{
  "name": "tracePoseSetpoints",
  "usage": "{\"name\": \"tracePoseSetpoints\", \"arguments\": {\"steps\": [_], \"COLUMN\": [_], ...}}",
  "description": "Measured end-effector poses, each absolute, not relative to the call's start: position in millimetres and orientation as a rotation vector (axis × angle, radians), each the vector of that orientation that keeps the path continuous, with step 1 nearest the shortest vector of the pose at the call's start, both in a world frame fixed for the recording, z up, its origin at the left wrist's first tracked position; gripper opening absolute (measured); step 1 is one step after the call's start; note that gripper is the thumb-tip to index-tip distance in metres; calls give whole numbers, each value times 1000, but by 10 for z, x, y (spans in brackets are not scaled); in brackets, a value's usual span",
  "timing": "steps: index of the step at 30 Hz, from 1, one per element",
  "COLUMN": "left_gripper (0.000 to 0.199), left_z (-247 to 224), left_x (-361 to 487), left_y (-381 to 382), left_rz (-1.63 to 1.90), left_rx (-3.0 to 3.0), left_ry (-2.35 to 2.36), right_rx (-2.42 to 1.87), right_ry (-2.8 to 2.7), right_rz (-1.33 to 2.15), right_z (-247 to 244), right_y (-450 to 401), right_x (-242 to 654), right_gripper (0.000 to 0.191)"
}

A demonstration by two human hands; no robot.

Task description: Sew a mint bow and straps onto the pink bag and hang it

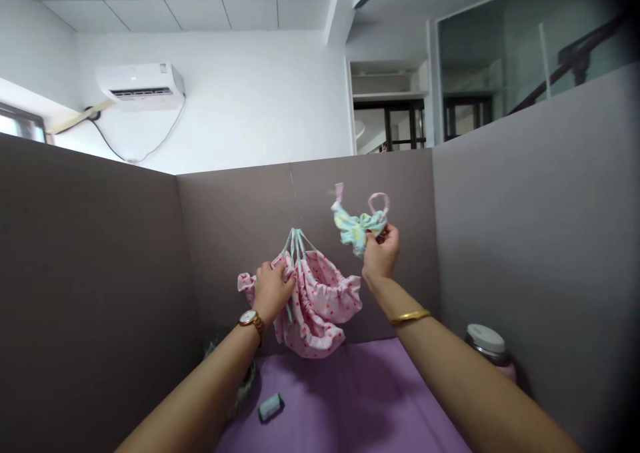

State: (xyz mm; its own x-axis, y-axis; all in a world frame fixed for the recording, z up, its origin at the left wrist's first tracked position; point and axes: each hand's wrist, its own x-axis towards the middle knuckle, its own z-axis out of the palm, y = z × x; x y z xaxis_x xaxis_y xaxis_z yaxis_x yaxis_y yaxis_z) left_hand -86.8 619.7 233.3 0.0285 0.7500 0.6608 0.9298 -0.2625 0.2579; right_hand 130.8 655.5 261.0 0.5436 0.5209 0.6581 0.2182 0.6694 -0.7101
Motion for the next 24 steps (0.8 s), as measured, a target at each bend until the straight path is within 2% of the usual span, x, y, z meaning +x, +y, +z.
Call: {"name": "tracePoseSetpoints", "arguments": {"steps": [3, 8, 15, 21, 24], "left_gripper": [13, 16, 11, 18, 18], "left_z": [2449, 2653, 2835, 2897, 2919], "left_x": [-956, -1096, -1165, -1212, -1224], "left_y": [6199, 6094, 5973, 5902, 5894], "left_rz": [-1118, -1206, -1224, -1318, -1334], "left_rx": [-2193, -2325, -2576, -2680, -2699], "left_ry": [-1658, -1504, -1229, -1199, -1212], "right_rx": [-874, -868, -770, -770, -724], "right_ry": [-956, -1107, -1405, -1561, -1796], "right_rz": [330, 649, 842, 757, 791], "right_z": [2533, 2249, 2197, 2197, 2216], "right_y": [6590, 6542, 6456, 6408, 6335], "right_x": [1320, 938, 567, 509, 488], "right_gripper": [43, 25, 28, 40, 33]}}
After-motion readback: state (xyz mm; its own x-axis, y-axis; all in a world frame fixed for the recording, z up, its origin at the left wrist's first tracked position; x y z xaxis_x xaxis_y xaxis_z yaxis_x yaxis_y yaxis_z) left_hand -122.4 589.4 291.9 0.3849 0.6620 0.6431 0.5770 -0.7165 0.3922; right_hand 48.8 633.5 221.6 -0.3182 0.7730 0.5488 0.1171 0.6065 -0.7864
